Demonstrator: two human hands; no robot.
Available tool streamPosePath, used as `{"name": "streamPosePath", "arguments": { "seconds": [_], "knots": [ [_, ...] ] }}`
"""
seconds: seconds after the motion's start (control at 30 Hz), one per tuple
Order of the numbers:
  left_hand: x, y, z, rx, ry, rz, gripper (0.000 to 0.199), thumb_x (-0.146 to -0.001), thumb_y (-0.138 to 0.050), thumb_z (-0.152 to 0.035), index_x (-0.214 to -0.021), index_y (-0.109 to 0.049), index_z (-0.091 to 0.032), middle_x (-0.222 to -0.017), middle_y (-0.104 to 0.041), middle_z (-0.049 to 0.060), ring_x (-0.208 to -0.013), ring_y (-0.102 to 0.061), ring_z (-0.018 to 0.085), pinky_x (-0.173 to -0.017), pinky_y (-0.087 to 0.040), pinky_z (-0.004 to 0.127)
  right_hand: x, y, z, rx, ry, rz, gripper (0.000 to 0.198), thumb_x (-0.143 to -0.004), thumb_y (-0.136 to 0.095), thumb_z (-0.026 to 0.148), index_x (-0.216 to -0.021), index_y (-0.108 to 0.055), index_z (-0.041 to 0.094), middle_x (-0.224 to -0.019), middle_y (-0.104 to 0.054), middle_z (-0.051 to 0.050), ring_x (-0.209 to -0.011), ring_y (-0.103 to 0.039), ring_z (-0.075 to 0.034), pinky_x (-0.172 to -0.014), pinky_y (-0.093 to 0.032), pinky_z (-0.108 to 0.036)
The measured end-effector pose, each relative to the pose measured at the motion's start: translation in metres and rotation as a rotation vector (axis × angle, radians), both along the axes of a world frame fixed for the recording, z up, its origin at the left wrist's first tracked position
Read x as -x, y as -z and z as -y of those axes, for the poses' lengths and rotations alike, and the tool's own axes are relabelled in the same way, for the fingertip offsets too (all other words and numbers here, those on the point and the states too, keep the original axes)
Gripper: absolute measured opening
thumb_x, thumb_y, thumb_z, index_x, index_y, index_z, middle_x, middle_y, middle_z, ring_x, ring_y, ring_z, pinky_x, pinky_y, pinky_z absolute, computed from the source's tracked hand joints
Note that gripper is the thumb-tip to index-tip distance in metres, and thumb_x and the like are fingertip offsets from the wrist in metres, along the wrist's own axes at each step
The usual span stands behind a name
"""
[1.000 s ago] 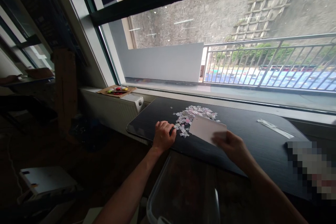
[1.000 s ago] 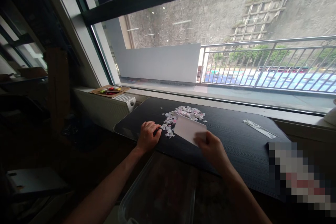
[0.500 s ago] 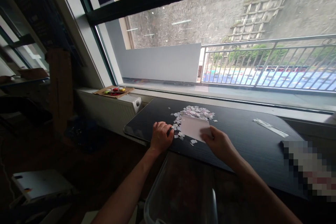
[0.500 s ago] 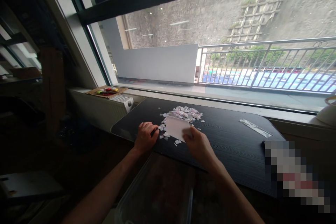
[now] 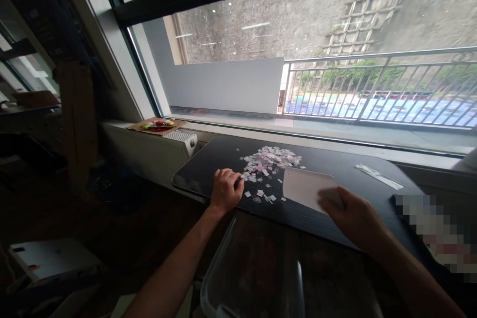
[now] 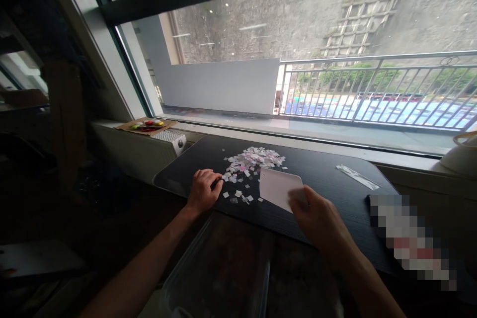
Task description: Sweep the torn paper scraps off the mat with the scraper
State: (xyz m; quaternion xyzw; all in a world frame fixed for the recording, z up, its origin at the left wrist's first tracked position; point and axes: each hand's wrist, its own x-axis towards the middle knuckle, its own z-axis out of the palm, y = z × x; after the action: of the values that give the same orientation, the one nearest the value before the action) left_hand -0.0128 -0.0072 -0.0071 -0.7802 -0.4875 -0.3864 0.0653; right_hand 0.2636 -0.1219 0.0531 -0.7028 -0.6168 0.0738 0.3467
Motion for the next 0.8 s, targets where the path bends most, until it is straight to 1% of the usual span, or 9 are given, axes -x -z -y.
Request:
{"name": "streamPosePath", "arguments": {
  "seconds": [0.07, 0.17, 0.23, 0.3, 0.33, 0.37, 0.47, 0.57, 0.8],
  "knots": [
    [0.0, 0.0, 0.0, -0.003, -0.006, -0.003, 0.014, -0.085, -0.054, -0.024, -0.091, -0.066, -0.022, -0.092, -0.07, 0.006, -0.106, -0.057, 0.027, -0.102, -0.035, 0.049, 0.004, 0.0, 0.0, -0.009, -0.032, -0.018, 0.027, -0.077, -0.052, 0.042, -0.085, -0.069, 0.022, -0.066, -0.069, -0.002, -0.059, -0.063, -0.019, -0.055, -0.044, -0.028],
    [0.001, 0.0, -0.001, 0.005, -0.007, -0.01, 0.014, -0.084, -0.055, -0.024, -0.091, -0.066, -0.022, -0.092, -0.07, 0.006, -0.106, -0.058, 0.027, -0.102, -0.035, 0.049, 0.007, -0.002, 0.002, 0.028, -0.095, 0.003, 0.026, -0.077, -0.049, 0.039, -0.082, -0.067, 0.021, -0.069, -0.07, -0.003, -0.061, -0.063, -0.019, -0.056, -0.044, -0.028],
    [0.001, 0.0, -0.001, 0.008, -0.004, -0.009, 0.014, -0.085, -0.054, -0.024, -0.091, -0.066, -0.022, -0.092, -0.07, 0.006, -0.106, -0.058, 0.026, -0.102, -0.035, 0.049, 0.006, -0.005, 0.007, 0.029, -0.041, 0.068, 0.024, -0.076, -0.05, 0.037, -0.082, -0.067, 0.022, -0.069, -0.07, -0.003, -0.061, -0.064, -0.02, -0.055, -0.043, -0.028],
    [0.001, -0.001, 0.0, 0.007, -0.004, -0.003, 0.015, -0.085, -0.054, -0.024, -0.092, -0.067, -0.022, -0.092, -0.07, 0.006, -0.106, -0.057, 0.026, -0.103, -0.034, 0.049, 0.005, -0.008, 0.013, -0.011, 0.036, 0.119, 0.022, -0.077, -0.05, 0.037, -0.082, -0.067, 0.024, -0.068, -0.07, -0.002, -0.061, -0.064, -0.021, -0.054, -0.042, -0.028],
    [0.0, -0.001, 0.0, 0.007, -0.003, -0.002, 0.015, -0.085, -0.054, -0.024, -0.092, -0.067, -0.022, -0.092, -0.069, 0.006, -0.106, -0.057, 0.026, -0.103, -0.034, 0.049, 0.006, -0.009, 0.014, -0.028, 0.045, 0.119, 0.021, -0.078, -0.05, 0.036, -0.083, -0.067, 0.024, -0.068, -0.07, -0.002, -0.061, -0.064, -0.02, -0.054, -0.042, -0.028],
    [0.0, -0.001, 0.0, 0.008, -0.003, -0.002, 0.015, -0.085, -0.054, -0.024, -0.092, -0.067, -0.022, -0.092, -0.069, 0.006, -0.106, -0.057, 0.027, -0.103, -0.034, 0.049, 0.008, -0.01, 0.015, -0.033, 0.03, 0.105, 0.021, -0.078, -0.051, 0.037, -0.082, -0.067, 0.024, -0.067, -0.069, -0.001, -0.06, -0.063, -0.02, -0.054, -0.042, -0.028],
    [0.001, -0.001, 0.0, 0.014, 0.001, -0.004, 0.014, -0.084, -0.055, -0.024, -0.092, -0.067, -0.023, -0.091, -0.069, 0.006, -0.106, -0.057, 0.027, -0.102, -0.034, 0.049, 0.014, -0.008, 0.012, -0.01, -0.079, 0.034, 0.021, -0.077, -0.052, 0.038, -0.08, -0.067, 0.023, -0.064, -0.069, -0.001, -0.056, -0.062, -0.018, -0.052, -0.043, -0.027],
    [0.001, -0.001, 0.0, 0.014, 0.003, 0.0, 0.015, -0.084, -0.055, -0.024, -0.092, -0.067, -0.023, -0.091, -0.069, 0.006, -0.106, -0.057, 0.026, -0.103, -0.035, 0.049, 0.015, -0.004, 0.007, 0.013, -0.141, -0.001, 0.021, -0.077, -0.053, 0.037, -0.079, -0.067, 0.021, -0.066, -0.07, -0.002, -0.056, -0.062, -0.018, -0.051, -0.043, -0.026],
    [0.001, -0.002, 0.001, 0.021, -0.001, -0.01, 0.014, -0.084, -0.055, -0.024, -0.092, -0.067, -0.022, -0.092, -0.07, 0.006, -0.107, -0.058, 0.027, -0.102, -0.035, 0.049, 0.015, 0.0, 0.009, 0.032, -0.067, -0.043, 0.026, -0.077, -0.052, 0.04, -0.082, -0.068, 0.02, -0.066, -0.069, -0.002, -0.058, -0.061, -0.019, -0.054, -0.044, -0.029]
  ]
}}
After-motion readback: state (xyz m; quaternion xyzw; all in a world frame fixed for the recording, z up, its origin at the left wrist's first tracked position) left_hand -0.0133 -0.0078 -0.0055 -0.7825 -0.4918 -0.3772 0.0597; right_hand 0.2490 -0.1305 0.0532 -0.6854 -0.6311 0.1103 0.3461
